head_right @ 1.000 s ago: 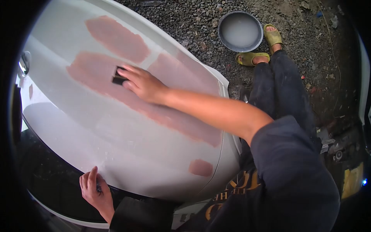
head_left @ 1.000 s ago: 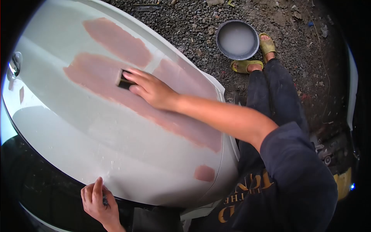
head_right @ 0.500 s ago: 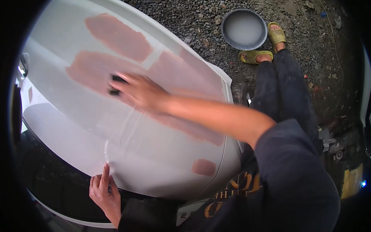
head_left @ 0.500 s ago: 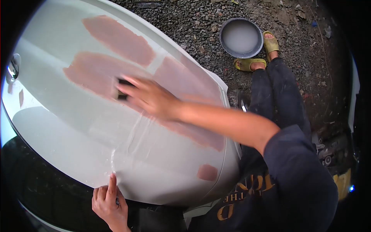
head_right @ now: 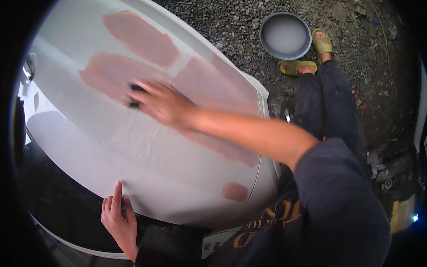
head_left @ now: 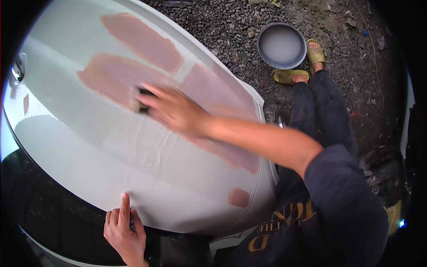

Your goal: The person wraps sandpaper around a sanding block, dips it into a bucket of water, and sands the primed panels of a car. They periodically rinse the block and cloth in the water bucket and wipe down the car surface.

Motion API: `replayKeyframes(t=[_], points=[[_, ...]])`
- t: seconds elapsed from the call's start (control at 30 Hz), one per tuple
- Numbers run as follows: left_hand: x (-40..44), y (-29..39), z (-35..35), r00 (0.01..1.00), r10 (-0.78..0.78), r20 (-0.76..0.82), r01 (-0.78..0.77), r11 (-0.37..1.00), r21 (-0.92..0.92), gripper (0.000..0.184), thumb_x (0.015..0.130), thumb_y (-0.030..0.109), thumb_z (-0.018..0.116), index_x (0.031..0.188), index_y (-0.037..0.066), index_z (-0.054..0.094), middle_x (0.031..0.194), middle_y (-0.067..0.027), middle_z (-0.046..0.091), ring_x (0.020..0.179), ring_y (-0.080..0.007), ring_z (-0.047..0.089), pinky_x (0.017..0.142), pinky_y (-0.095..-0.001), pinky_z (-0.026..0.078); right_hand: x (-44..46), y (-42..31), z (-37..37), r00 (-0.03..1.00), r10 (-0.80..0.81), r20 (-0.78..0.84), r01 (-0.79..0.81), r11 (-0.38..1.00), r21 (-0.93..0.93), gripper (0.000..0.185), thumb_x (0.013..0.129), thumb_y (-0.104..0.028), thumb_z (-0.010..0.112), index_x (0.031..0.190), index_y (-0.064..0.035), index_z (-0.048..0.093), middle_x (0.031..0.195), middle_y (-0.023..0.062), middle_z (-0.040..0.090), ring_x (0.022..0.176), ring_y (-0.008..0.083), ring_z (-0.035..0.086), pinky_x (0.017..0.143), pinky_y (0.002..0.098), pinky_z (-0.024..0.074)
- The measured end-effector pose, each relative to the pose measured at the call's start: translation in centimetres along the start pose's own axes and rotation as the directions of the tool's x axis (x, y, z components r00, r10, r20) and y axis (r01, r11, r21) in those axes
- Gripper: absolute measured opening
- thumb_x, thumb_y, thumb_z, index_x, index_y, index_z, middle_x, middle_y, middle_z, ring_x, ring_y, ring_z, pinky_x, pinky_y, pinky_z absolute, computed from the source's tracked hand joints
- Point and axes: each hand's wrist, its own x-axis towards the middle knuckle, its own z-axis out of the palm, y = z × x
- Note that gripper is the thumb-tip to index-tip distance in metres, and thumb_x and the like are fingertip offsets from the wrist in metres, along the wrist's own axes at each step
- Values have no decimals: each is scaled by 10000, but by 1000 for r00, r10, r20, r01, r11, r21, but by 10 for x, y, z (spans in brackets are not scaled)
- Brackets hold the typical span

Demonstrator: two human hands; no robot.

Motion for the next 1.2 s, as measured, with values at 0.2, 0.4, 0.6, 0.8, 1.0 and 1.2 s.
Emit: replayKeyframes(t=[0.2,0.4,0.6,0.8,1.0,1.2], points=[[-1,-5,4,998,49,-31,-49,999,-5,505,856,-17,635,1352,80,654,813,-136,608,723,-312,579,665,-411,488,-88,10,-13,998,30,62,-34,997,68,523,987,-96,615,1491,-131,482,1617,224,340,1451,416,398,1165,515,338],[-2,-4,4,1000,12,-25,-12,1000,-20,515,858,-12,631,1364,80,643,840,-149,629,737,-321,589,676,-418,493,64,22,12,1000,-15,-3,15,999,-37,479,1016,-154,589,1486,-150,493,1625,168,354,1464,370,387,1187,474,333],[-1,-6,6,999,41,-36,-40,999,17,509,862,-9,630,1362,85,642,853,-149,637,742,-322,593,671,-419,495,-167,12,-30,995,92,29,-94,994,58,503,982,-29,590,1470,-116,505,1585,212,397,1438,401,420,1151,496,377],[-2,-4,4,999,29,-22,-29,999,17,502,869,0,628,1364,85,640,854,-147,636,767,-323,606,681,-417,501,4,50,-6,999,34,-4,-34,999,8,480,1012,-146,602,1480,-131,496,1600,177,389,1442,373,421,1168,496,353],[0,-2,2,1000,2,4,-2,1000,16,495,862,-6,629,1350,77,648,867,-149,640,767,-323,608,680,-418,501,-135,25,-19,990,138,14,-137,990,-27,466,1000,-115,614,1457,-111,522,1604,187,379,1449,375,417,1167,489,362],[-1,-2,4,1000,1,-16,-1,1000,15,478,861,-3,630,1331,79,661,851,-153,625,764,-322,606,688,-419,505,-82,54,-23,973,229,32,-231,971,66,441,1057,-135,519,1497,-123,496,1617,200,359,1477,382,379,1210,470,309]])
